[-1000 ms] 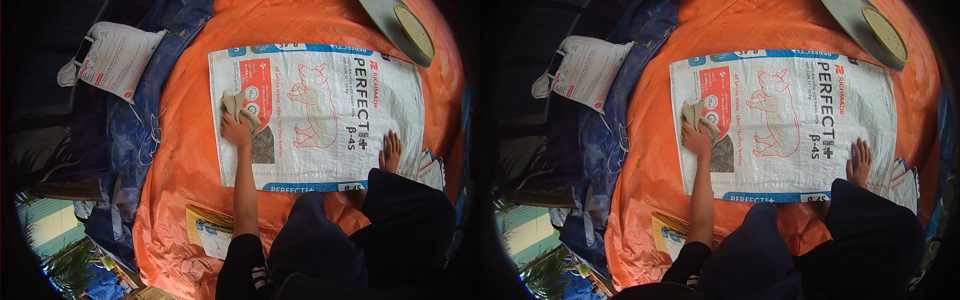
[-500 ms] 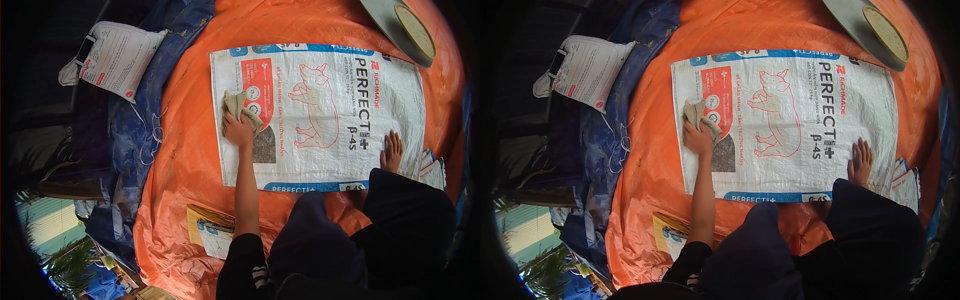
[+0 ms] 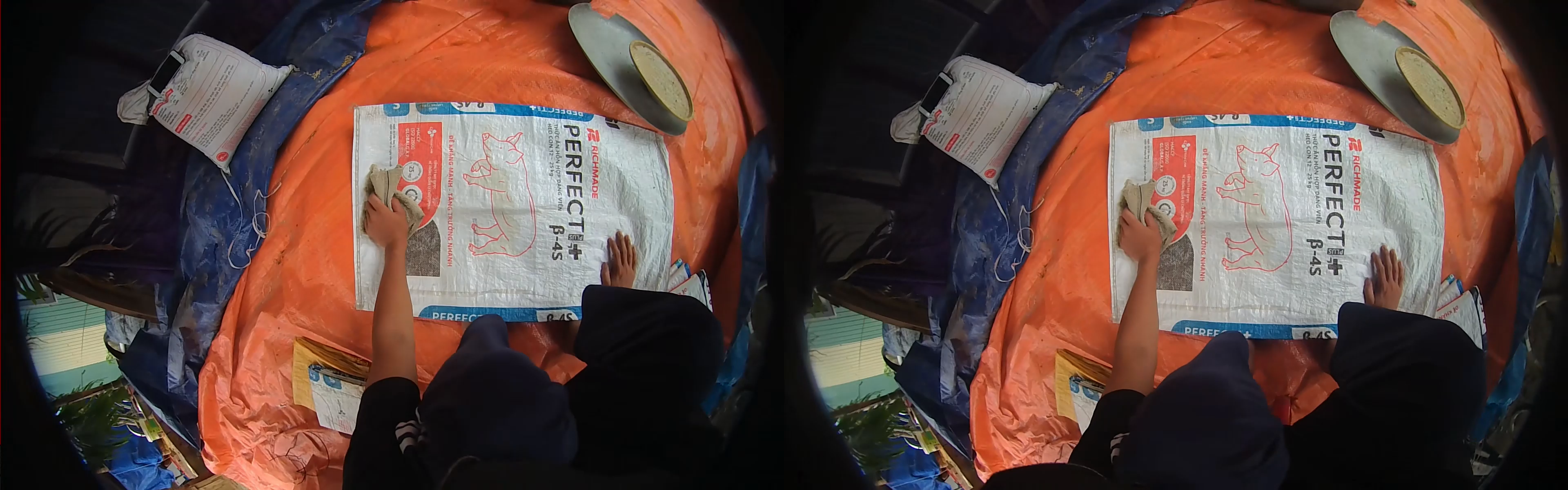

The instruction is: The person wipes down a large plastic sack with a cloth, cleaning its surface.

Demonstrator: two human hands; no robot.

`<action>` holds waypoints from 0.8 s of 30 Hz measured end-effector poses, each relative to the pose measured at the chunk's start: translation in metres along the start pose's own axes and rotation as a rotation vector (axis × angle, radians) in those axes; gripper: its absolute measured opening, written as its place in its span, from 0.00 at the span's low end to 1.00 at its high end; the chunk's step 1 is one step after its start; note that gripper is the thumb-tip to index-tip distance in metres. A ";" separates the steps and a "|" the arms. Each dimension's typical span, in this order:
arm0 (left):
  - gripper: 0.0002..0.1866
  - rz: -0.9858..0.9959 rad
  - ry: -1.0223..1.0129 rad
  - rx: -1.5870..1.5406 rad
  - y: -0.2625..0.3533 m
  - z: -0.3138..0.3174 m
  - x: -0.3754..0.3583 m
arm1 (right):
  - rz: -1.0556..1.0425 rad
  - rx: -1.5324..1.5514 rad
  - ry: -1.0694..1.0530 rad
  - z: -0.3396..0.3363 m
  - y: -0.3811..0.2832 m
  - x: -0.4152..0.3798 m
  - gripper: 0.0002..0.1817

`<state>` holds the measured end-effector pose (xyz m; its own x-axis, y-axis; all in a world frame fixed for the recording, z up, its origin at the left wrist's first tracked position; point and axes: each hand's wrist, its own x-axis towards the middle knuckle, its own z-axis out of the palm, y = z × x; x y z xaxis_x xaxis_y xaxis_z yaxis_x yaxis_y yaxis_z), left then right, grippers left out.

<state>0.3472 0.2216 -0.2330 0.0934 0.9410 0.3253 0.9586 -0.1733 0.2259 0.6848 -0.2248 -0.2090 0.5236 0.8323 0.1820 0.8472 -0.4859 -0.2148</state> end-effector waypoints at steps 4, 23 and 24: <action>0.20 -0.013 -0.034 -0.006 0.000 -0.008 -0.001 | 0.030 -0.005 -0.072 -0.001 0.009 0.005 0.35; 0.20 0.002 -0.012 0.012 -0.003 0.001 -0.002 | 0.770 -0.154 -0.858 0.017 0.003 0.147 0.99; 0.19 0.005 -0.016 0.002 -0.002 0.003 0.001 | 0.771 -0.153 -0.858 0.019 0.004 0.149 0.99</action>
<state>0.3459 0.2233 -0.2360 0.1025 0.9446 0.3119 0.9587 -0.1774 0.2224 0.7642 -0.0972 -0.2005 0.7217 0.1806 -0.6682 0.3633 -0.9205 0.1436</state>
